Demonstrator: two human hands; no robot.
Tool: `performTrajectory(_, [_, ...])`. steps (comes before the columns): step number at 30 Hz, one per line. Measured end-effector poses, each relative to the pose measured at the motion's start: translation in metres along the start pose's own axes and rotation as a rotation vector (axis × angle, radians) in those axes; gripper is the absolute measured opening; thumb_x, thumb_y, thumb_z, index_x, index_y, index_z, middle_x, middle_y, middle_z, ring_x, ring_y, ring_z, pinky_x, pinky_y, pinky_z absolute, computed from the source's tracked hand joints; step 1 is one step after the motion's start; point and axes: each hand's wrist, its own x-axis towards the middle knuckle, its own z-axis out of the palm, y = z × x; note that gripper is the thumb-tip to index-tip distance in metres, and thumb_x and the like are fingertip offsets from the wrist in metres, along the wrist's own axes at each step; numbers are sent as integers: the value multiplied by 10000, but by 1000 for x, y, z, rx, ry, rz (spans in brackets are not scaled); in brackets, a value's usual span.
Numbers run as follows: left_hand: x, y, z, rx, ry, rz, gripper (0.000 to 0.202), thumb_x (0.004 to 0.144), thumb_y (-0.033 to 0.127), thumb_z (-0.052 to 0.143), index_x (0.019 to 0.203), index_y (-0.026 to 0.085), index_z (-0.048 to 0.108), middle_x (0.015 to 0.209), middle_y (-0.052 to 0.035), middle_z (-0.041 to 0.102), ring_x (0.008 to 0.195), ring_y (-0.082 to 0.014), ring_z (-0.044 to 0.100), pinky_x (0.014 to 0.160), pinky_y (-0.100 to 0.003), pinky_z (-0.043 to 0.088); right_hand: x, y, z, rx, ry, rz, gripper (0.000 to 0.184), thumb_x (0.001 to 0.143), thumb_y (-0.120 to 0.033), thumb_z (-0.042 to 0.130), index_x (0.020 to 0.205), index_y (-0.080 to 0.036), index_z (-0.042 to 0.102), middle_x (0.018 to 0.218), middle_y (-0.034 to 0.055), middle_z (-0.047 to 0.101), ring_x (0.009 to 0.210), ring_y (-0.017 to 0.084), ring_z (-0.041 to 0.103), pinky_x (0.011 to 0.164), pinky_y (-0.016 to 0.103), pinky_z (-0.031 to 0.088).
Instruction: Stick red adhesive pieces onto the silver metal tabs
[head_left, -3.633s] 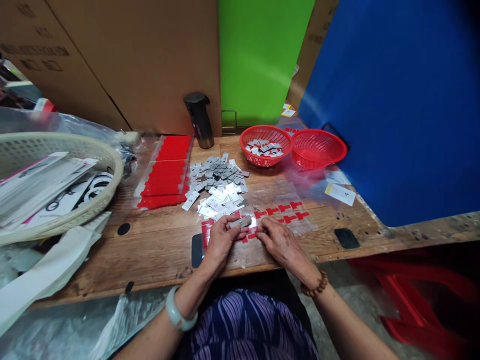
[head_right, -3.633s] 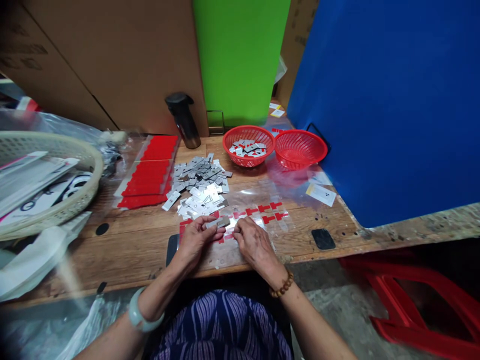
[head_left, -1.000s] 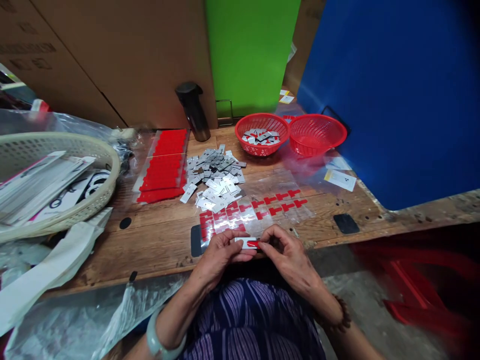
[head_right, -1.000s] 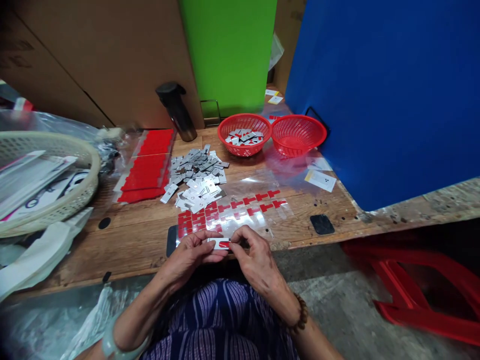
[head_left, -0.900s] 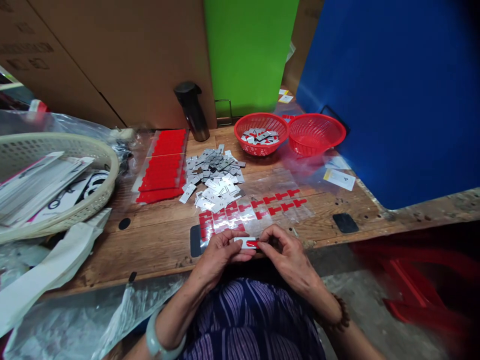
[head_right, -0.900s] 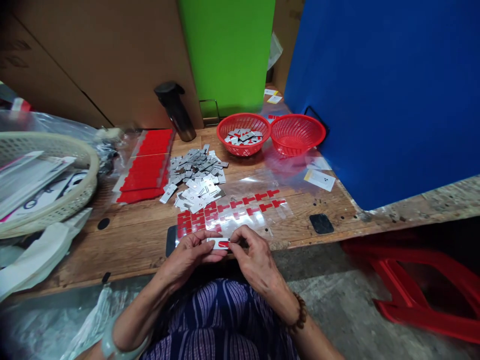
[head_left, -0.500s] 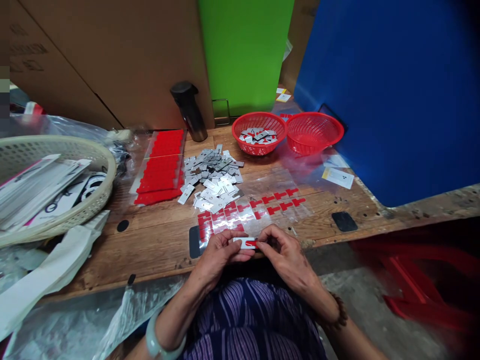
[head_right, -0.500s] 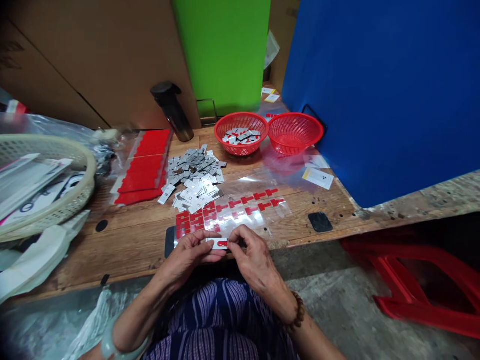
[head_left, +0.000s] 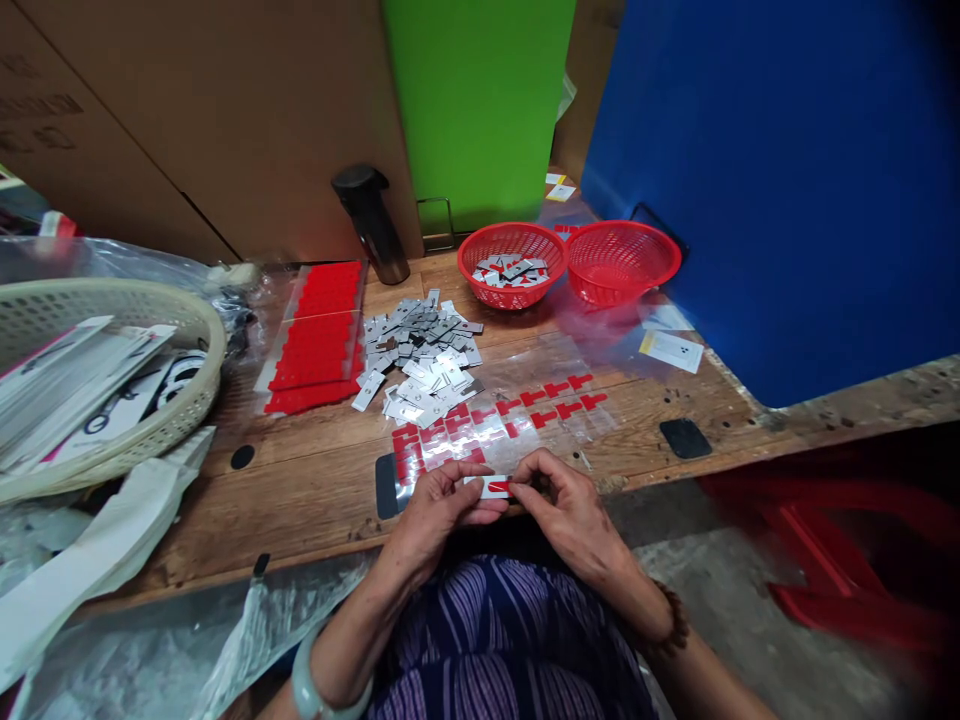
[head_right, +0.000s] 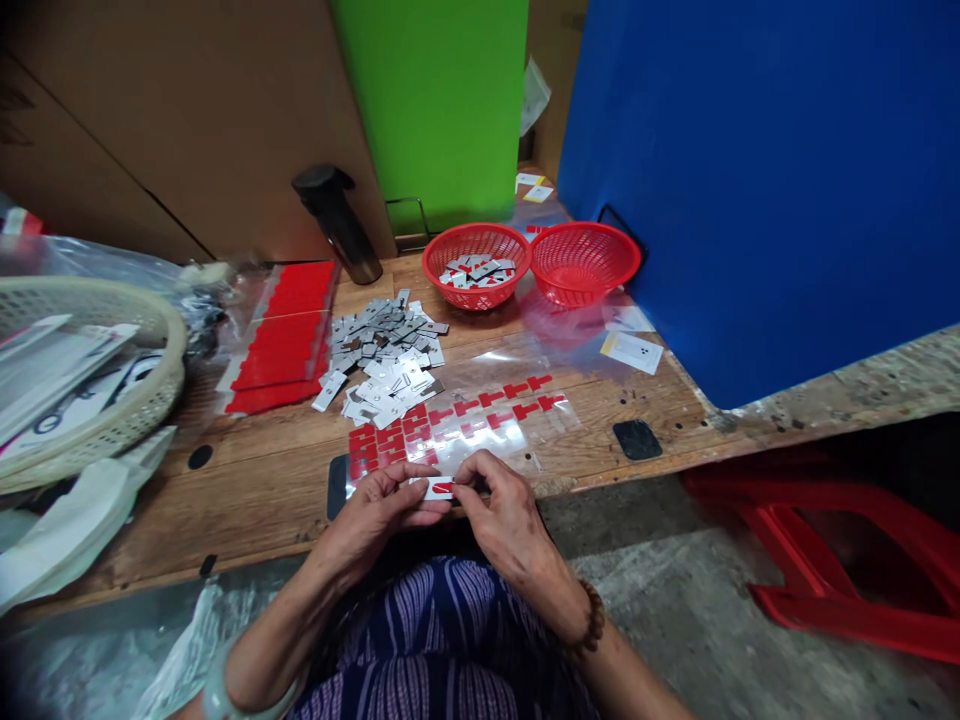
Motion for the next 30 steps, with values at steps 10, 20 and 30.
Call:
performTrajectory(10, [1,-4,3,0,72,29,315,638,160,725,897,106,554,698,-92,715,636,-149,685,604,-191,527,-1,1,1,-8,29,-15,78,780,-164,504,707,-188,515,675,-33,518,641,109,485,616,226,391])
performTrajectory(20, [0,1,4,82,137,92,360,634,210,735,926,106,552,661,-74,711,579,-128,668,609,-208,526,-2,-9,5,54,70,39,71,754,-142,521,710,-187,553,712,-20,551,698,125,524,661,240,408])
performTrajectory(30, [-5,8,6,78,148,117,420,590,245,767,936,107,573,642,-67,709,548,-124,656,580,-194,514,1,-23,4,45,72,4,105,767,-127,492,694,-187,538,667,-29,528,643,112,491,616,224,386])
